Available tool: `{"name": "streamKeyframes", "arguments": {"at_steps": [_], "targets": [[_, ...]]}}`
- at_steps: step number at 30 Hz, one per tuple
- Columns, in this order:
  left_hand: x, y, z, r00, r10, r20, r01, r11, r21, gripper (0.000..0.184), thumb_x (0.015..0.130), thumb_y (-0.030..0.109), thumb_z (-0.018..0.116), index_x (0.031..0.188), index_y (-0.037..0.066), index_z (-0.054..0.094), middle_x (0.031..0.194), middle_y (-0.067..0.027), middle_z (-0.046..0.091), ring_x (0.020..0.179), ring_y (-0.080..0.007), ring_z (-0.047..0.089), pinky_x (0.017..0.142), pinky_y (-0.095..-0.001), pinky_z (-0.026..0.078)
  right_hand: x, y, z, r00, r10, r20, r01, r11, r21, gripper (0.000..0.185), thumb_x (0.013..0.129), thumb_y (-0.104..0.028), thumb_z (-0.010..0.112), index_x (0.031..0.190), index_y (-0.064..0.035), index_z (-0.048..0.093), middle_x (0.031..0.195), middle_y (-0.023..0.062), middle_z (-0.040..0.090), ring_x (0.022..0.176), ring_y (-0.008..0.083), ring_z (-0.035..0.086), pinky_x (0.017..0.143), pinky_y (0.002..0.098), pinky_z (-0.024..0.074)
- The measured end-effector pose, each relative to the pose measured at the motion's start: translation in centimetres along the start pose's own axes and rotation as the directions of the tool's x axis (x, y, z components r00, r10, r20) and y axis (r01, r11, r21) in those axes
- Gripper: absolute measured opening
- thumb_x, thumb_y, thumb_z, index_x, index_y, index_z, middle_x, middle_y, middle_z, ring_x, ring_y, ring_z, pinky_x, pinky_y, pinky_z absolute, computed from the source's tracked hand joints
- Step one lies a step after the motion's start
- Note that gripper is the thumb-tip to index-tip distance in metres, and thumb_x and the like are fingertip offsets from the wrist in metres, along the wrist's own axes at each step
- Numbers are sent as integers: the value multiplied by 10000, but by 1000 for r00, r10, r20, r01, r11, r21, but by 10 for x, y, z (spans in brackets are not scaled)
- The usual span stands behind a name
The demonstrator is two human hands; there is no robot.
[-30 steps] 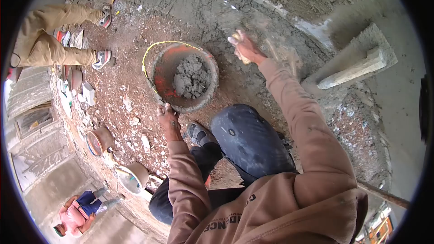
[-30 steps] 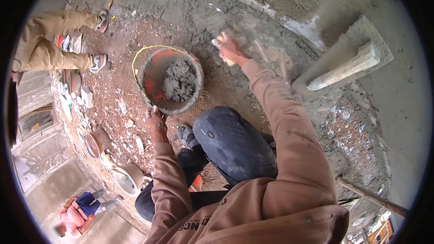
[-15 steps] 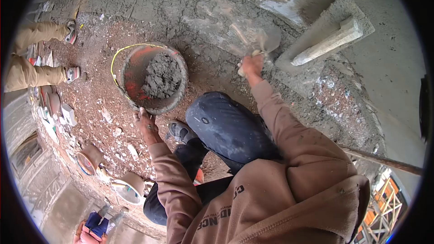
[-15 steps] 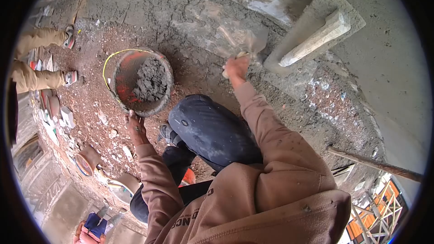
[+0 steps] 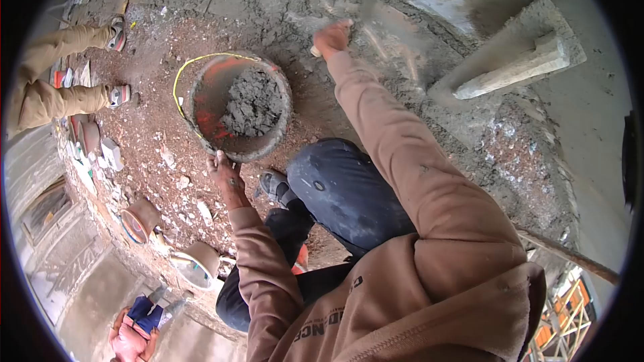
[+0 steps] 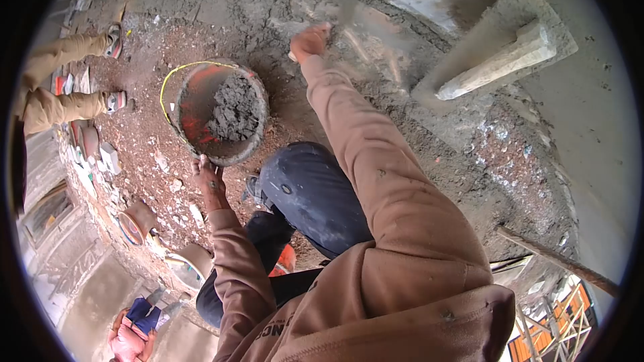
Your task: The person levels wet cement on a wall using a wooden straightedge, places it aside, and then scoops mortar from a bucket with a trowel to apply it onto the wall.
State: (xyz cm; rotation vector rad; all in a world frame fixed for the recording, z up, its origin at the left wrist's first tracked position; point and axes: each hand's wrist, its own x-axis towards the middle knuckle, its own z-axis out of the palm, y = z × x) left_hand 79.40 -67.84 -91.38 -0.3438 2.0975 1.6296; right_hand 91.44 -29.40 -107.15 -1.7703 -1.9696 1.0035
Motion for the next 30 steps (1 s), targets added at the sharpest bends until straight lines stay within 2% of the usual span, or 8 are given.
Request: {"name": "streamKeyframes", "arguments": {"at_steps": [6, 9, 13, 15, 18, 21, 26, 30], "targets": [[-6, 6, 4, 1000, -22, -3, 22, 999, -36, 156, 976, 206, 571, 951, 184, 418, 926, 9, 590, 842, -153, 591, 697, -370, 531, -11, -56, -11, 933, -211, 291, 274, 942, -193, 606, 807, -234, 572, 1292, 120, 492, 1148, 243, 641, 1134, 364, 581, 1006, 378, 448], [-7, 8, 3, 999, -37, -21, 36, 997, -65, 140, 974, 184, 577, 1000, 167, 441, 942, -2, 607, 849, -148, 589, 711, -398, 536, -36, -44, -5, 991, 89, 102, -109, 971, 214, 602, 920, -278, 480, 1404, 64, 373, 1320, 317, 511, 1289, 370, 479, 1076, 411, 383], [-3, 11, 2, 999, -49, 4, 49, 998, -44, 108, 973, 127, 561, 1016, 159, 467, 905, 3, 616, 753, -138, 593, 626, -346, 544, -46, -13, -26, 887, 375, 269, -461, 690, 559, 465, 965, -370, 510, 1251, -7, 466, 1104, 219, 581, 916, 339, 630, 741, 437, 530], [-1, 12, -1, 997, -71, 3, 71, 997, -13, 113, 976, 120, 555, 1055, 147, 478, 916, -5, 627, 745, -139, 601, 606, -335, 545, -37, -25, -39, 809, 304, 503, -588, 446, 675, 346, 961, -377, 543, 1110, -67, 511, 912, 140, 580, 694, 281, 622, 558, 416, 524], [-1, 14, -1, 997, -78, 2, 78, 997, 22, 88, 983, 156, 553, 1058, 160, 508, 917, 11, 627, 776, -130, 605, 636, -339, 537, 27, -44, -14, 763, 41, 645, -628, 281, 726, 244, 968, -355, 546, 956, -128, 457, 745, 51, 461, 539, 179, 487, 438, 343, 433], [-3, 14, 2, 997, -82, -8, 82, 996, 26, 62, 987, 155, 543, 1035, 165, 505, 895, 13, 622, 760, -122, 600, 639, -339, 533, 84, -58, 1, 638, -124, 760, -738, 183, 649, 211, 972, -327, 543, 965, -135, 456, 740, 54, 488, 540, 174, 483, 439, 320, 410], [-3, 11, -2, 996, -84, -1, 84, 996, 20, 173, 980, 126, 557, 1140, 111, 493, 943, -6, 636, 783, -142, 627, 615, -343, 554, 79, -71, -7, 676, -139, 723, -647, 359, 673, 211, 974, -333, 545, 992, -149, 443, 777, 44, 500, 529, 144, 459, 429, 304, 388], [-3, 11, 0, 996, -79, -31, 79, 996, 27, 110, 979, 180, 567, 1055, 154, 491, 867, 14, 586, 723, -116, 561, 634, -333, 525, 30, -93, -41, 667, -292, 685, -502, 503, 703, 250, 965, -358, 559, 1022, -136, 457, 792, 49, 507, 529, 136, 475, 424, 297, 404]]}}
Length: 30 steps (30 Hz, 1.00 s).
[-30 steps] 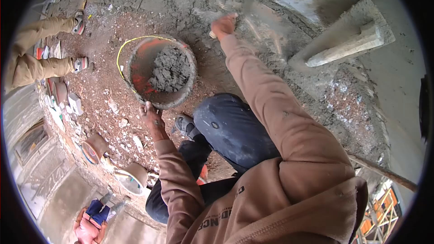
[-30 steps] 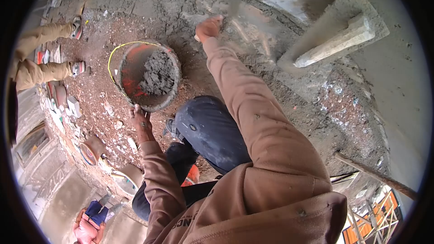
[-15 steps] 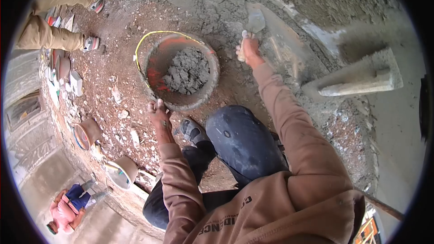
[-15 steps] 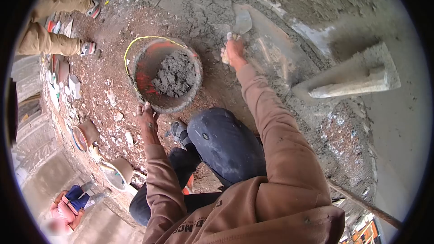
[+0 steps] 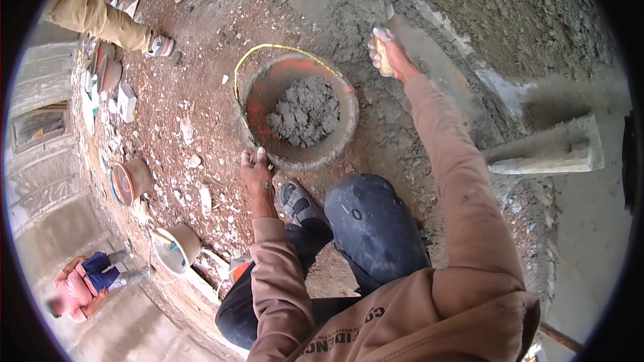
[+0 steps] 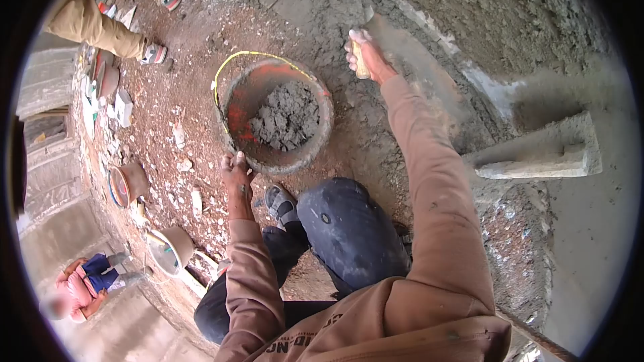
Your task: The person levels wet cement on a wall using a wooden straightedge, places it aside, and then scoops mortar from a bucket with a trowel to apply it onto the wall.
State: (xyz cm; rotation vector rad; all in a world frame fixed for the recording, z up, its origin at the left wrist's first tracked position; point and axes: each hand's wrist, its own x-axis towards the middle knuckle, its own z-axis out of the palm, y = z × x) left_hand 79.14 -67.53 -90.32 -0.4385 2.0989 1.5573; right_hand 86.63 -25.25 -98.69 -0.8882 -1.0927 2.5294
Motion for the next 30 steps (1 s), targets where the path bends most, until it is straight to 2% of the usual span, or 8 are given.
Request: {"name": "streamKeyframes", "arguments": {"at_steps": [3, 5, 7, 10, 13, 16, 25, 30], "targets": [[-2, 1, 1, 1000, 0, 3, 0, 999, -40, 133, 976, 191, 575, 1079, 155, 499, 880, 15, 596, 730, -119, 570, 634, -326, 523, -67, -13, 41, 999, 1, 34, 11, 939, -343, 376, 958, -381, 568, 1171, -88, 467, 833, 75, 544, 552, 136, 514, 433, 302, 436], [1, 0, 1, 1000, -2, -7, 1, 999, -51, 147, 974, 145, 575, 1100, 123, 502, 891, 0, 622, 742, -133, 603, 595, -326, 539, -106, -18, 59, 998, 48, 50, -1, 730, -684, 529, 955, -405, 573, 1316, -42, 437, 875, 102, 572, 571, 140, 541, 444, 305, 460], [2, -2, 0, 1000, 14, -5, -14, 999, -50, 109, 974, 144, 576, 1059, 129, 509, 874, 1, 622, 719, -132, 599, 575, -319, 534, -138, -19, 68, 989, -60, 135, 143, 621, -771, 689, 981, -403, 540, 1457, 22, 282, 925, 142, 587, 552, 137, 540, 451, 290, 474], [1, -5, -3, 1000, 14, 20, -13, 999, -34, 113, 975, 190, 572, 1071, 157, 521, 924, 19, 629, 781, -131, 617, 635, -323, 535, -161, -2, 68, 981, -15, -193, -91, 845, -527, 513, 1004, -337, 510, 1365, -11, 346, 872, 109, 554, 520, 137, 510, 440, 319, 471], [4, 0, 2, 1000, 14, 10, -14, 999, -36, 100, 979, 190, 564, 1061, 155, 519, 918, 9, 628, 776, -132, 618, 620, -323, 540, -145, 33, 15, 864, 7, -503, -84, 988, -130, 340, 998, -322, 528, 1175, -59, 404, 820, 74, 513, 525, 152, 507, 419, 333, 449], [2, 1, 3, 1000, 5, 5, -5, 1000, -19, 88, 982, 189, 560, 1050, 154, 516, 912, 1, 628, 769, -133, 619, 608, -325, 545, -108, 63, -20, 809, 139, -571, -49, 984, 170, 268, 979, -307, 562, 1038, -100, 401, 794, 52, 477, 513, 160, 494, 409, 327, 421], [6, -8, -3, 999, 32, 27, -31, 999, -16, 81, 989, 184, 551, 1033, 172, 484, 896, 2, 623, 753, -131, 609, 618, -351, 553, 49, 59, -11, 966, 240, 100, -258, 936, 239, 264, 939, -332, 592, 1025, -166, 406, 790, 45, 484, 549, 142, 468, 442, 279, 397], [-2, -4, 3, 999, 34, -30, -35, 998, -49, 180, 990, 136, 540, 1161, 95, 500, 971, -24, 659, 761, -138, 607, 590, -321, 536, -32, 0, 43, 996, 37, 87, -11, 961, -276, 478, 949, -321, 578, 1308, -71, 385, 859, 93, 549, 619, 190, 560, 521, 351, 488]]}}
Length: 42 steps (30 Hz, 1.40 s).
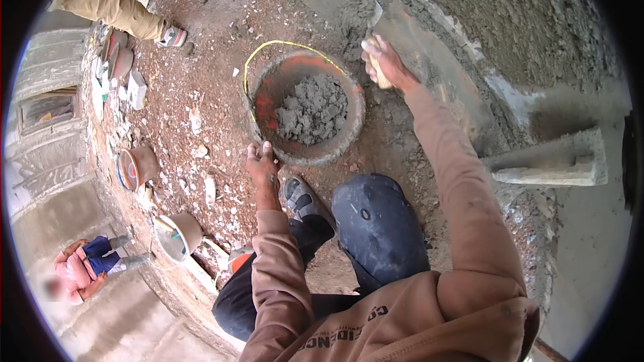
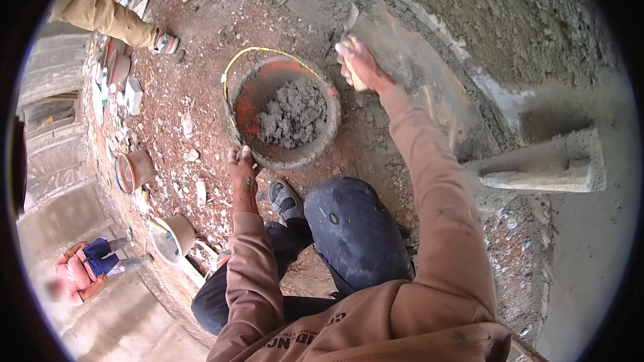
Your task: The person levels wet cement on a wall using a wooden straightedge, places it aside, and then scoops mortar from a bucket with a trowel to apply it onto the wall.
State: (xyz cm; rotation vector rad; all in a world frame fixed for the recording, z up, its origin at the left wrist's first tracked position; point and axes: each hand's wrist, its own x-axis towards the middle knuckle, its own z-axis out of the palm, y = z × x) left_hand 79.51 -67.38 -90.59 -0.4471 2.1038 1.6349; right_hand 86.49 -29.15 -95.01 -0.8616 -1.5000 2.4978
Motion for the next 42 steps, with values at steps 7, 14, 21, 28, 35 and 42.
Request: {"name": "streamKeyframes", "arguments": {"at_steps": [7, 14, 21, 28, 35, 42], "targets": [[2, 1, 1, 1000, 6, -13, -6, 1000, -17, 199, 982, 103, 548, 1170, 54, 507, 912, -31, 648, 719, -125, 595, 571, -313, 535, -63, -31, 21, 942, -312, 122, 295, 600, -744, 463, 962, -289, 550, 1303, -5, 415, 1070, 222, 616, 846, 324, 646, 792, 423, 525], [17, -21, -7, 993, 109, -51, -107, 993, 44, 134, 941, 48, 610, 1035, 18, 519, 704, 61, 502, 639, -36, 412, 572, -212, 368, 13, 28, -28, 861, 40, -507, -22, 999, 41, 343, 967, -340, 553, 1159, -93, 412, 833, 75, 502, 580, 183, 551, 463, 343, 491], [17, -20, -4, 987, 131, -93, -122, 988, 89, 138, 938, 52, 603, 1041, 0, 526, 699, 64, 487, 638, -35, 384, 581, -218, 344, 171, 13, -21, 966, 139, -216, -92, 972, 216, 282, 974, -319, 546, 1110, -109, 416, 830, 75, 497, 578, 169, 526, 456, 317, 465], [23, -24, -11, 987, 153, -52, -143, 977, 158, 122, 951, 84, 589, 1033, 36, 512, 724, 52, 495, 630, -54, 417, 549, -247, 390, 178, 8, -39, 991, 126, 41, -132, 938, 321, 260, 973, -326, 560, 1037, -123, 412, 828, 54, 492, 549, 118, 451, 435, 270, 389], [25, -29, -11, 987, 156, -41, -151, 983, 104, 107, 952, 89, 588, 983, 58, 490, 707, 57, 480, 620, -49, 398, 539, -242, 373, 31, -42, 26, 999, 16, 52, -9, 992, -123, 495, 969, -363, 558, 1307, -45, 385, 801, 32, 496, 530, 107, 463, 408, 248, 372], [22, -23, -8, 989, 138, -51, -138, 990, 12, 120, 933, 61, 614, 926, 39, 496, 650, 90, 412, 615, -23, 316, 549, -204, 291, -32, -42, 31, 989, -89, 116, 144, 716, -683, 576, 994, -351, 498, 1436, -21, 333, 930, 156, 615, 546, 127, 522, 460, 300, 462]]}}
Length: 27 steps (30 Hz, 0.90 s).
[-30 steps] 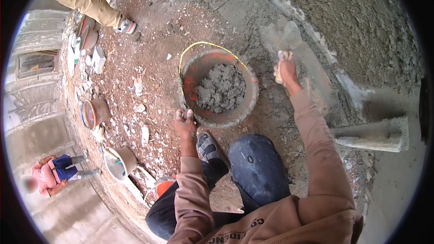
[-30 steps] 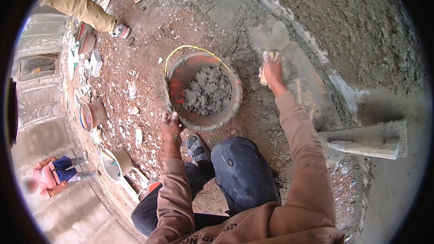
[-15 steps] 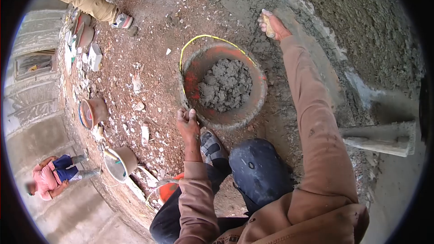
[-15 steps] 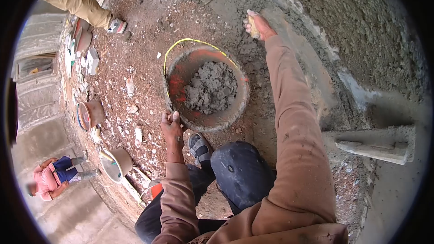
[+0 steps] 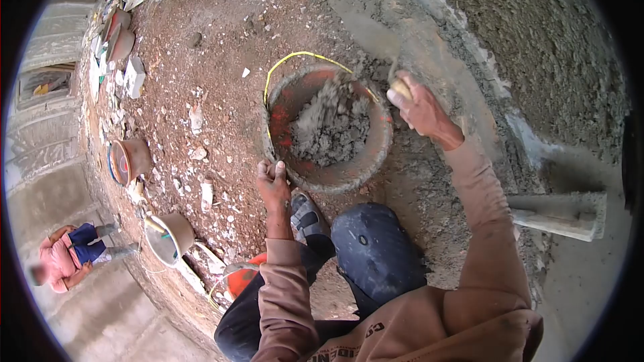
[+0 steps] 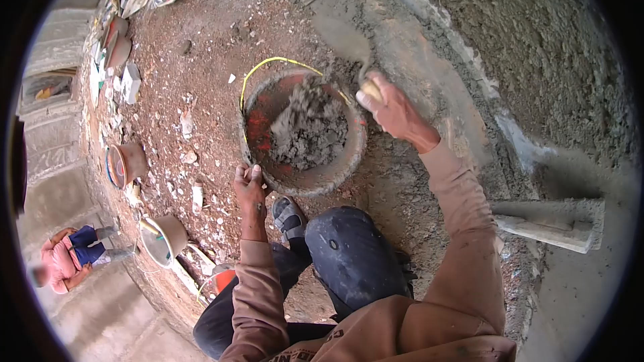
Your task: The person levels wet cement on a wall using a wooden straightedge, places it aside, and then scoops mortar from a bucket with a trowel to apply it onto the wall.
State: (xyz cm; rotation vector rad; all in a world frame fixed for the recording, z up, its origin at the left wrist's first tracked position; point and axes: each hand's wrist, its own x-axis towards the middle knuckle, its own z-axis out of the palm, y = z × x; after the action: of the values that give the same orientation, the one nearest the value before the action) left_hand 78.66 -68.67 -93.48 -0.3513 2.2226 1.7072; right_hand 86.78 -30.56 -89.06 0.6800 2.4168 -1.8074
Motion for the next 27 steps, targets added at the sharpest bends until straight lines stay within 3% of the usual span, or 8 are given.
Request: {"name": "streamKeyframes", "arguments": {"at_steps": [1, 2, 5, 10, 15, 22, 25, 27], "targets": [[1, -2, 0, 1000, 5, -4, -5, 1000, -9, 121, 931, 59, 616, 923, 39, 497, 650, 91, 410, 615, -23, 316, 549, -203, 290, 2, -6, 1, 968, 243, -61, -235, 965, 116, 548, 999, -355, 488, 1420, -29, 357, 957, 165, 622, 538, 133, 521, 467, 304, 470], [-1, -1, 1, 1000, 10, -14, -10, 1000, 8, 120, 930, 56, 616, 918, 41, 497, 653, 90, 407, 619, -23, 318, 550, -204, 290, 16, 4, -3, 944, 286, -162, -262, 952, 155, 472, 1011, -377, 468, 1348, -52, 409, 902, 134, 600, 534, 149, 522, 456, 317, 474], [-3, 3, 2, 1000, 19, -21, -18, 999, 31, 119, 925, 44, 614, 907, 49, 496, 662, 88, 399, 629, -22, 321, 553, -205, 290, 80, 56, -2, 787, 569, -239, -385, 755, 530, 397, 1013, -392, 461, 1235, -63, 448, 824, 95, 548, 527, 164, 517, 433, 321, 467], [-3, 7, 2, 1000, -28, -7, 28, 1000, 10, 129, 915, 4, 607, 918, 58, 490, 699, 83, 425, 641, -18, 353, 554, -209, 300, 210, 88, -9, 871, 491, -33, -334, 640, 692, 323, 1018, -403, 443, 1045, -82, 453, 770, 73, 501, 524, 157, 491, 415, 322, 448], [-5, 8, 2, 999, -50, 5, 50, 999, -12, 132, 926, 20, 615, 1027, 32, 531, 763, 54, 537, 686, -29, 441, 602, -204, 363, 272, 87, -13, 942, 334, 43, -248, 602, 759, 344, 1022, -417, 438, 1018, -74, 459, 771, 63, 494, 562, 140, 472, 451, 294, 425], [-7, 14, 2, 1000, -20, 0, 20, 997, 70, 144, 936, 42, 610, 1059, 16, 541, 811, 16, 604, 743, -43, 495, 654, -213, 409, 196, 56, -2, 986, 169, 8, -123, 682, 721, 371, 1011, -433, 458, 1168, -97, 473, 809, 44, 487, 531, 105, 443, 423, 273, 388], [-5, 10, -1, 999, -22, 41, 20, 998, 57, 141, 935, 42, 608, 1056, 16, 540, 816, 9, 609, 743, -50, 506, 655, -217, 416, 118, 0, 2, 997, 75, 18, -72, 834, 547, 434, 1007, -442, 469, 1224, -67, 448, 765, 26, 474, 466, 92, 420, 405, 257, 378], [-3, 6, -2, 998, -49, 39, 49, 999, 6, 132, 938, 39, 603, 1051, 11, 541, 824, 12, 615, 741, -49, 507, 654, -219, 417, 71, -11, -1, 990, -16, 143, -32, 944, 328, 508, 1005, -388, 496, 1358, -42, 380, 777, 36, 485, 505, 91, 468, 407, 265, 407]]}}
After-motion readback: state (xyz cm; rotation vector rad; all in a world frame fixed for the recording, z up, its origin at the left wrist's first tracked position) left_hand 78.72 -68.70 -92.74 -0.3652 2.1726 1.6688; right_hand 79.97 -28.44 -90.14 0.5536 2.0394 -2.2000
